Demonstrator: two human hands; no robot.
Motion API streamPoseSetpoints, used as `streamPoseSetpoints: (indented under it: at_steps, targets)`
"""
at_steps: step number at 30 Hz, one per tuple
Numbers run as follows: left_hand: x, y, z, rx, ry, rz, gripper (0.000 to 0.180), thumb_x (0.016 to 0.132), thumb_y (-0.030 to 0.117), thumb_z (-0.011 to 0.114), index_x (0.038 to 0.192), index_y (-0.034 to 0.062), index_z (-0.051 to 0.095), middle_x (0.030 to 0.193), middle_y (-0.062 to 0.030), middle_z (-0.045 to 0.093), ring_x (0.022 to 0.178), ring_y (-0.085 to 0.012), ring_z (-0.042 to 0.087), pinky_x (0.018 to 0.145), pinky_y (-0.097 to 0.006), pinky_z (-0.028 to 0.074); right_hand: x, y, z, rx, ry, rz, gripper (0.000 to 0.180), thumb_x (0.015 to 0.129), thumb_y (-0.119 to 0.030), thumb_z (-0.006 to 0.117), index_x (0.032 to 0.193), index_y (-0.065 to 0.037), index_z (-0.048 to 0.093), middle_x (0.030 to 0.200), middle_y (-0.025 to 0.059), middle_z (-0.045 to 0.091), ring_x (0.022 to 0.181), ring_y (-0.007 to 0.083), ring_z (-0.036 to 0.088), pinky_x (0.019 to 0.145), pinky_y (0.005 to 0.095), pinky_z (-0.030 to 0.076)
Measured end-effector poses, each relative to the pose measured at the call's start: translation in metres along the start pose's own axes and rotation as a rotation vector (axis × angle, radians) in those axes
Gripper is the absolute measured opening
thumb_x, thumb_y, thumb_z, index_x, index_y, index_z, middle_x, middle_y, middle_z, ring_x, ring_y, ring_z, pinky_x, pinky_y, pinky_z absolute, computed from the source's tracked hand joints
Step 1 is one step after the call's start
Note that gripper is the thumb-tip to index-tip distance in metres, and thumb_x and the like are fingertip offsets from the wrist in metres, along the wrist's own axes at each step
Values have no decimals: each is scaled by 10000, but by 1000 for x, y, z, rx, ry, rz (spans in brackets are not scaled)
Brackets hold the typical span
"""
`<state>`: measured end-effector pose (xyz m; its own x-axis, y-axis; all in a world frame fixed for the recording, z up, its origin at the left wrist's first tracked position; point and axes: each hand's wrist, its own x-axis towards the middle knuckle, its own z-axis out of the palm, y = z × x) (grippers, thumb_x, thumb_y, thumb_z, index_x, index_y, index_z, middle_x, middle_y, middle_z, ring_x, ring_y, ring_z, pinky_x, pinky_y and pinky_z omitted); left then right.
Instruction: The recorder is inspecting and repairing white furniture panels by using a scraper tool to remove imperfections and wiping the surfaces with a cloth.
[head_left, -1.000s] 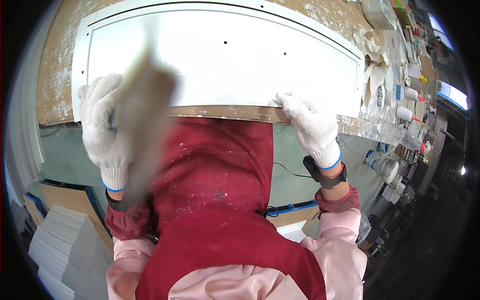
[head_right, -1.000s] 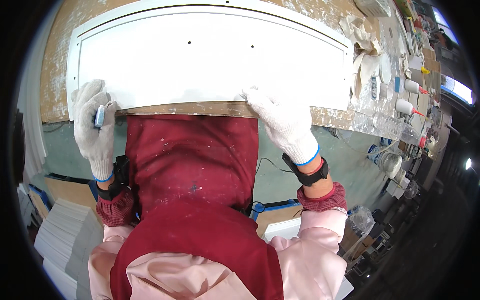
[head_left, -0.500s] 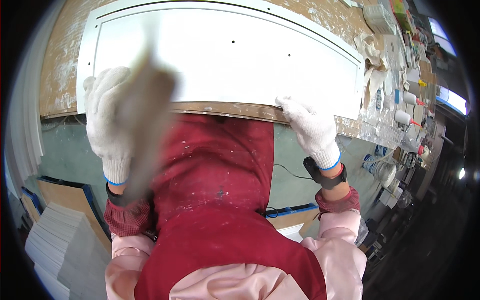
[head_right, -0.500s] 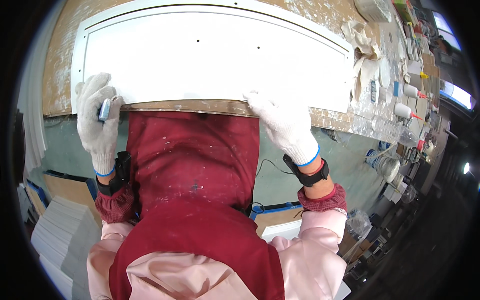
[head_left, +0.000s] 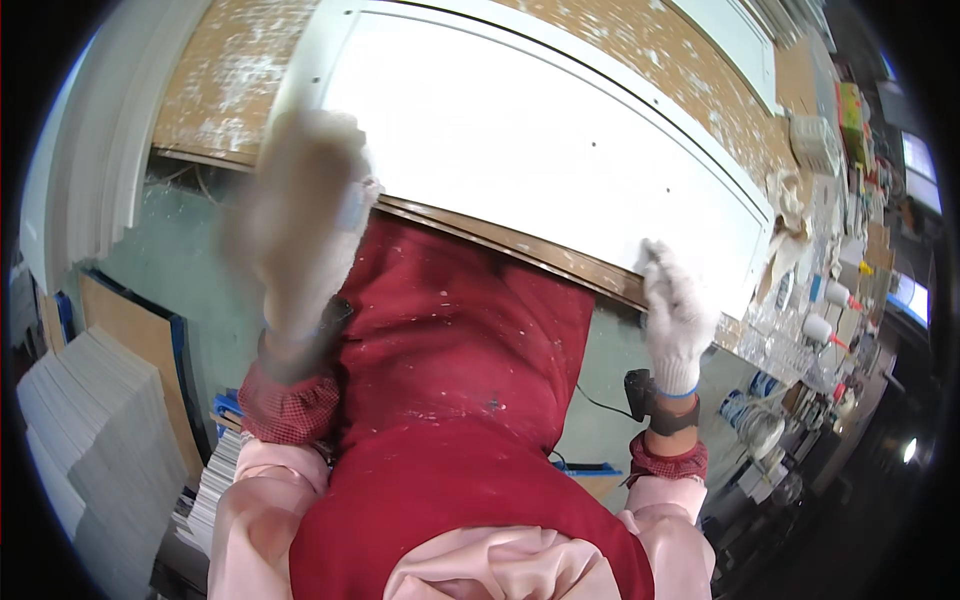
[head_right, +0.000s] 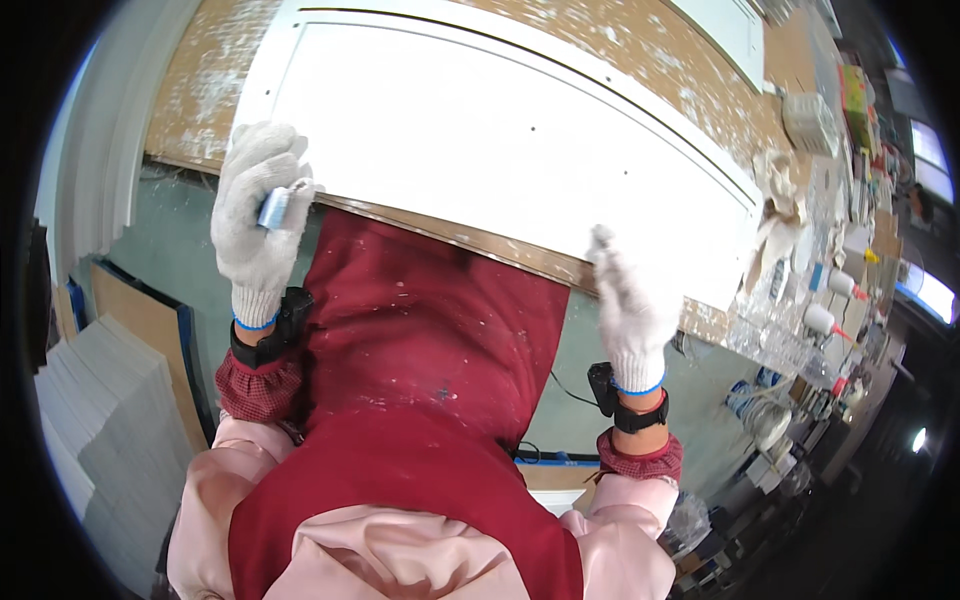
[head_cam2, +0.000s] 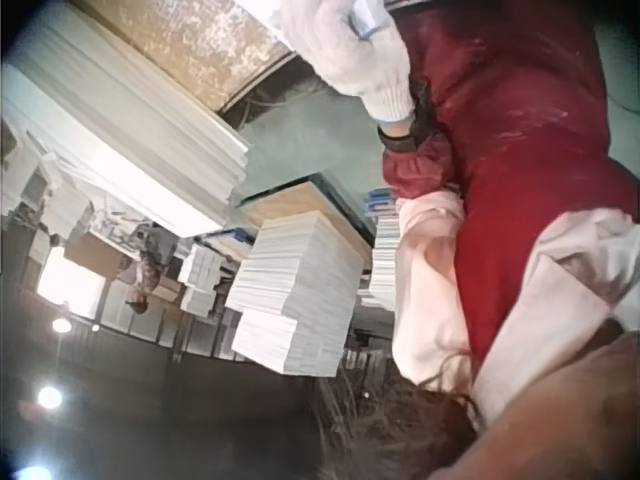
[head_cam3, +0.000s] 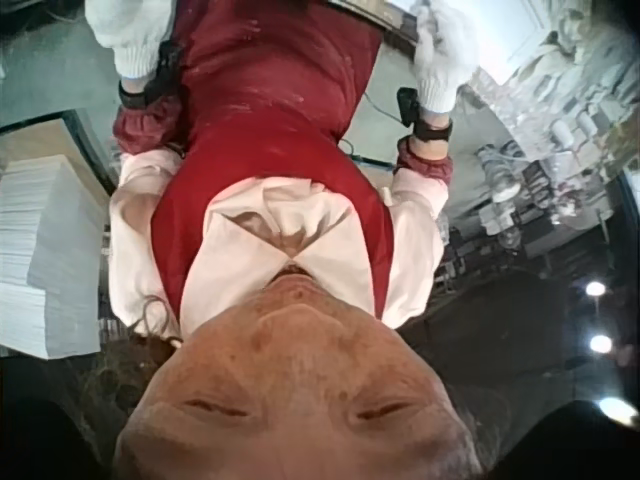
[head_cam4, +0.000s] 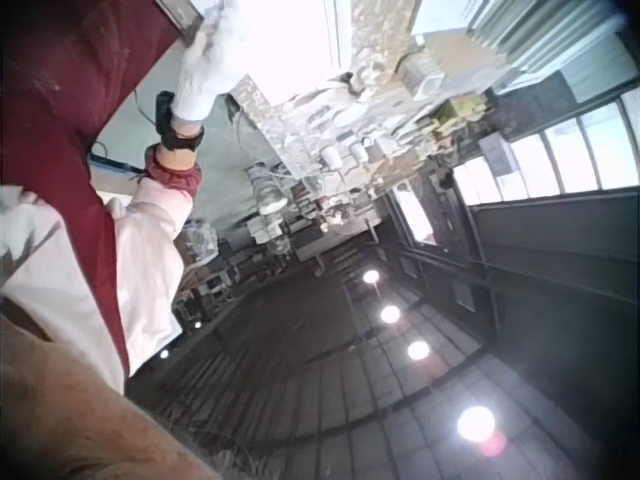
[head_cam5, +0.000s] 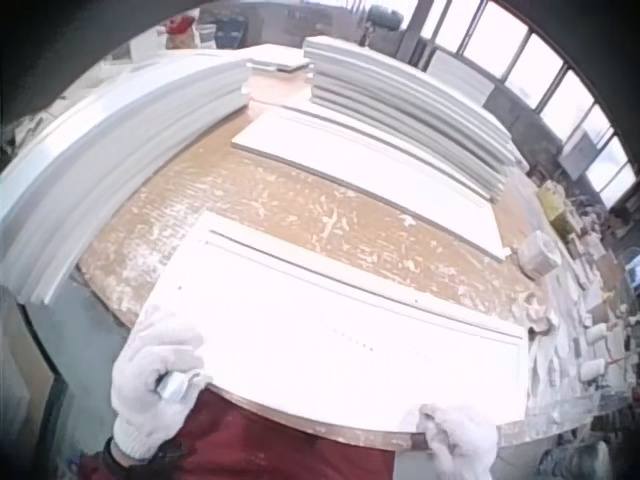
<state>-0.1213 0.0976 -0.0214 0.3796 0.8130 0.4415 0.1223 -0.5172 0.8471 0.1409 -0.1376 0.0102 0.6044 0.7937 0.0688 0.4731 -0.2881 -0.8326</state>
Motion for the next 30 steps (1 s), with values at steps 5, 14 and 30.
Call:
streamPoseSetpoints:
  at_steps: [5, 14, 30]
  targets:
    - [-9, -19, -32, -172, 209, -212, 254, 807, -118, 663, 1039, -25, 616, 1196, -161, 624, 1130, -245, 594, 974, -369, 474, 27, -42, 43, -688, 55, -321, 262, 841, 3, 674, 1094, -59, 704, 910, 122, 695, 807, 223, 667, 724, 318, 539]
    - [-9, -8, -46, 288, 141, -333, 261, 826, -62, 682, 1076, -13, 625, 1195, -131, 630, 1115, -220, 589, 998, -349, 445, 47, -130, 178, -457, -397, -538, 228, 797, 13, 620, 970, -118, 687, 774, 84, 641, 714, 275, 633, 625, 364, 515]
    - [-11, -23, -39, 66, 242, -152, 251, 770, -45, 729, 996, -2, 625, 1135, -153, 647, 1071, -270, 629, 920, -343, 495, 76, -144, 186, -520, -340, -513, 142, 794, -79, 569, 928, -119, 592, 781, 90, 581, 774, 309, 587, 651, 410, 496]
